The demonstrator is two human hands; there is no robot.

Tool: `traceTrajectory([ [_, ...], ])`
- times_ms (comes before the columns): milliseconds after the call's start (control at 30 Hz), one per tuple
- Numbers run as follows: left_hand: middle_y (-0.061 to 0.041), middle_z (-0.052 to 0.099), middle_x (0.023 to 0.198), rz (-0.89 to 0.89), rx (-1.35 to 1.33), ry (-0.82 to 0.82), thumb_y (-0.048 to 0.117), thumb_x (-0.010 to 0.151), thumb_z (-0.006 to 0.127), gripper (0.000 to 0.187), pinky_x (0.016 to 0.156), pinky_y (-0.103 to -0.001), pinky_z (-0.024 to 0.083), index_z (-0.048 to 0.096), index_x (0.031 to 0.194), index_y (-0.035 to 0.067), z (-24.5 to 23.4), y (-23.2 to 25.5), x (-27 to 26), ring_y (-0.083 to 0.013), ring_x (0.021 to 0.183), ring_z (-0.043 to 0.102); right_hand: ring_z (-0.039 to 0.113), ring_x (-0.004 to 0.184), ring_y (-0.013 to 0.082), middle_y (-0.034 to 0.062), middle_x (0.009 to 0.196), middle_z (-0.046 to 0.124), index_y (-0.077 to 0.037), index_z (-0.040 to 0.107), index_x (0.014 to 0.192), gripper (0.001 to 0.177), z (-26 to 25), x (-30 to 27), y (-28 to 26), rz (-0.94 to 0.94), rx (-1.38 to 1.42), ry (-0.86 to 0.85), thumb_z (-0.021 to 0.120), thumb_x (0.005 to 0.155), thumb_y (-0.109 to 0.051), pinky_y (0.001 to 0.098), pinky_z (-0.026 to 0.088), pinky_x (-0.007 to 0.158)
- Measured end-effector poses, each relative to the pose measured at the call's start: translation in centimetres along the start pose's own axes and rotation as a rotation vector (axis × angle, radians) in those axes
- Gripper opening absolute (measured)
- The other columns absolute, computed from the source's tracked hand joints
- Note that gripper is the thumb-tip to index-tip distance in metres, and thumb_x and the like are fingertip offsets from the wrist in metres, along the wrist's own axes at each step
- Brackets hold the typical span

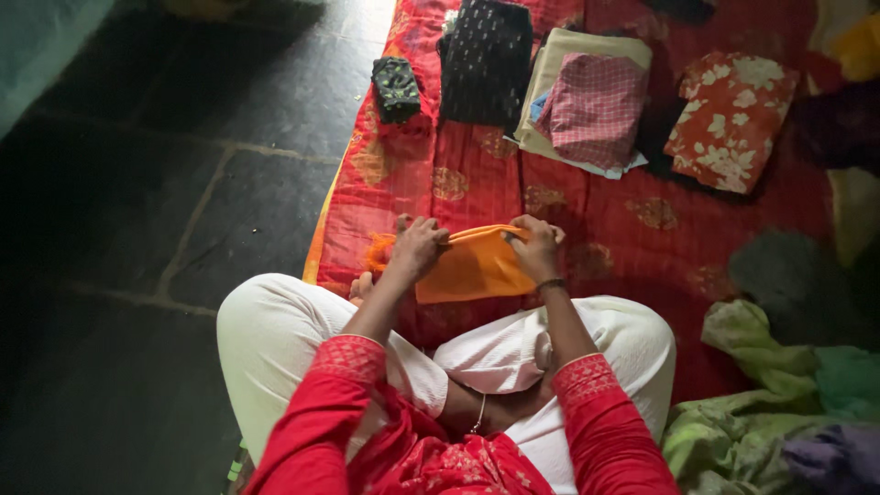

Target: The person sits cross-legged on a red patterned mat and folds several pieces of clothing by hand. They fold a white garment, an orange cloth, and a grey top, placing each folded item into a neat pile on the mat.

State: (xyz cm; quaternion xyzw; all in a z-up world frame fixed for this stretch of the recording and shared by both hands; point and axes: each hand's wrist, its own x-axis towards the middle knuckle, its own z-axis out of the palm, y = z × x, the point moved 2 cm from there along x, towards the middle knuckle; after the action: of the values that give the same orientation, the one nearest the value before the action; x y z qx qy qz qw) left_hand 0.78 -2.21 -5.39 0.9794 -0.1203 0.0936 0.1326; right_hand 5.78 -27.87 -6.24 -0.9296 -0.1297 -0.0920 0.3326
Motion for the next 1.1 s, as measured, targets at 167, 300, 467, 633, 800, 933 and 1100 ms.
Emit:
traceTrajectory([
  [167,-0.005,0.069,0.098,0.089,-0.234,-0.095,0.043,0.091,0.072,0.025,0.090,-0.051,0.045,0.072,0.091,0.018,-5.8,-1.2,-0.1,-0.0263,0.101,0.066,0.066,0.096,0.0223,0.0024,0.095,0.073,-0.015,0.072,0.102,0.027,-4.4,-0.8,-2.5,-0.075,0.029,-0.011,0.080,0.089,-0.037,0.0450,0.035,0.109],
  [300,-0.008,0.071,0.101,0.141,-0.456,-0.141,0.039,0.095,0.073,0.027,0.079,-0.043,0.057,0.072,0.103,0.014,-8.8,-1.6,-0.9,-0.0321,0.097,0.070,0.067,0.106,0.0245,0.0037,0.102,0.073,-0.015,0.070,0.102,0.029,-6.8,-1.3,-5.5,-0.258,-0.077,-0.113,0.081,0.081,-0.031,0.0503,0.029,0.112],
  [467,-0.007,0.072,0.102,0.340,-0.283,-0.116,0.032,0.086,0.073,0.024,0.078,-0.046,0.055,0.075,0.105,0.019,-9.2,1.6,-0.8,-0.0310,0.095,0.070,0.066,0.107,0.0284,0.0087,0.112,0.070,-0.008,0.061,0.127,0.060,-4.9,-3.1,-10.8,-0.473,0.193,-0.205,0.081,0.077,-0.034,0.0554,0.023,0.109],
  [633,-0.002,0.073,0.099,0.348,-0.159,-0.060,0.035,0.085,0.075,0.023,0.091,-0.047,0.052,0.075,0.104,0.022,-10.8,3.0,0.0,-0.0256,0.098,0.071,0.070,0.093,0.0326,0.0126,0.096,0.073,-0.012,0.070,0.119,0.030,-1.5,-3.1,-10.5,-0.500,0.117,-0.207,0.071,0.094,-0.029,0.0472,0.041,0.108],
  [800,-0.013,0.060,0.133,0.022,-0.696,0.206,0.044,0.089,0.080,0.073,0.102,-0.042,0.049,0.047,0.145,0.011,-12.1,1.8,0.1,-0.0296,0.122,0.060,0.069,0.092,0.0337,0.0172,0.097,0.070,-0.004,0.068,0.122,0.036,-0.5,-1.7,-5.7,-0.313,0.328,-0.011,0.066,0.105,-0.035,0.0338,0.051,0.072],
  [933,-0.008,0.047,0.143,-0.418,-1.445,0.012,0.050,0.083,0.076,0.102,0.103,-0.036,0.049,0.019,0.158,0.011,-7.8,1.7,1.0,-0.0208,0.131,0.052,0.049,0.078,0.0118,-0.0005,0.086,0.055,0.000,0.065,0.101,0.041,-0.1,-1.0,-3.1,0.210,0.900,-0.026,0.067,0.114,-0.038,0.0333,0.041,0.069],
  [1100,-0.008,0.061,0.135,-0.307,-1.715,-0.249,0.035,0.086,0.082,0.080,0.104,-0.034,0.049,0.043,0.150,0.004,-2.5,4.4,0.5,-0.0179,0.124,0.059,0.066,0.088,0.0110,-0.0019,0.100,0.070,-0.009,0.067,0.115,0.033,-1.4,-0.4,-4.8,0.611,1.258,-0.020,0.065,0.098,-0.037,0.0282,0.055,0.073],
])
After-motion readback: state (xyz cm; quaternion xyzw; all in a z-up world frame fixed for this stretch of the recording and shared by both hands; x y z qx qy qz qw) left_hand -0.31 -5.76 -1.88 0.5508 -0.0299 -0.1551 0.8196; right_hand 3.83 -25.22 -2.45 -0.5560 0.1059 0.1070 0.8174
